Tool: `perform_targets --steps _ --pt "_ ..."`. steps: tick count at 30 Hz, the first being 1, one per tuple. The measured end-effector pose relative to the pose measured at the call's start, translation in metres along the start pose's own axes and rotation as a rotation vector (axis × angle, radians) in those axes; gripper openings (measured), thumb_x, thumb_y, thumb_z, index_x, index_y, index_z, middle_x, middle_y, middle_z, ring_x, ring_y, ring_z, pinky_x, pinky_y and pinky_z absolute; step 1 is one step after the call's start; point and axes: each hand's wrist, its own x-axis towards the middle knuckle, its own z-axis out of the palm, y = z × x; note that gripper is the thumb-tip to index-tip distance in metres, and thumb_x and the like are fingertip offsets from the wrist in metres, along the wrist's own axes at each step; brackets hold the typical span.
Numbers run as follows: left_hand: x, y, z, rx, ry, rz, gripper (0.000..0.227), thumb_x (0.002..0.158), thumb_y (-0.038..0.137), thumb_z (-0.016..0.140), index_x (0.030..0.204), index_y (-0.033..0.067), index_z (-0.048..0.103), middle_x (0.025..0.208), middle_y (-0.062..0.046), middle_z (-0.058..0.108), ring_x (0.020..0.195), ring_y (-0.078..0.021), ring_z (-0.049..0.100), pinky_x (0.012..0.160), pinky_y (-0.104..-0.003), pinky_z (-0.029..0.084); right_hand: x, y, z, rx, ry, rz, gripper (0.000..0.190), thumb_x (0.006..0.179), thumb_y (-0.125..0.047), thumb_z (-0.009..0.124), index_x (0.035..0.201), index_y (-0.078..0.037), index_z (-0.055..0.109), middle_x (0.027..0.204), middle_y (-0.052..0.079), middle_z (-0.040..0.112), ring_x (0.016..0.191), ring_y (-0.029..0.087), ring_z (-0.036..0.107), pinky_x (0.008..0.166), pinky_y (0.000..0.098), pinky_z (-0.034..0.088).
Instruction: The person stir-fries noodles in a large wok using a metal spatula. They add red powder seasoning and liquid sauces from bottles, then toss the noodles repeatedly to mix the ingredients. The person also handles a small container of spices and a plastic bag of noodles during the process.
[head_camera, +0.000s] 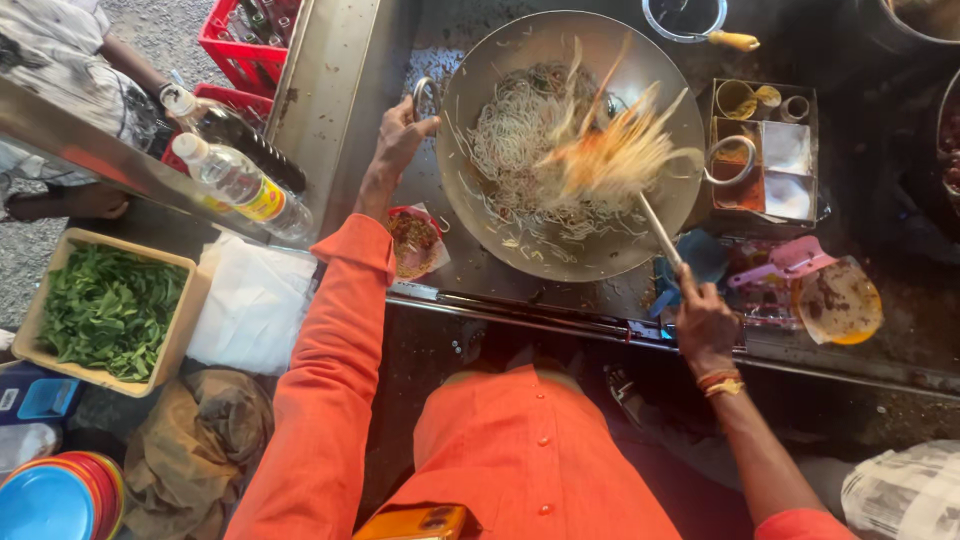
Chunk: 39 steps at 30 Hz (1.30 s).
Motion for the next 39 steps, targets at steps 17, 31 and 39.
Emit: perform_targets --steps 17,31,39 --pt "0.006 -0.004 -0.007 0.109 0.022 -0.063 0.026 0.088 0.016 0.077 0.099 0.0003 0.059 0.082 0.003 0.044 0.076 -0.0098 0.043 0.068 -0.027 0.039 0.123 -0.053 -0.05 0.879 -0.389 0.031 0.052 0.088 -0.014 0.075 0.139 -0.008 0.065 0.091 -0.008 0.064 0.069 0.001 0.058 0.057 0.0218 0.048" --pt "0.009 -0.006 -0.003 0.093 -0.007 -0.071 0.019 0.082 0.018 0.07 0.095 0.0079 0.061 0.08 0.003 0.05 0.077 -0.0109 0.048 0.07 -0.03 0.043 0.098 -0.109 -0.019 1.366 -0.724 0.518 0.045 0.088 -0.009 0.07 0.133 -0.006 0.065 0.067 0.0 0.064 0.044 0.004 0.047 0.038 0.0209 0.037" --pt "0.008 -0.002 -0.005 0.016 -0.006 -0.073 0.018 0.083 0.017 0.07 0.097 0.0079 0.063 0.084 0.004 0.054 0.082 -0.0099 0.05 0.079 -0.027 0.044 0.064 -0.036 -0.139 1.051 -0.358 0.216 0.06 0.084 -0.008 0.078 0.143 -0.014 0.066 0.082 0.0 0.068 0.062 0.006 0.054 0.049 0.0252 0.04"
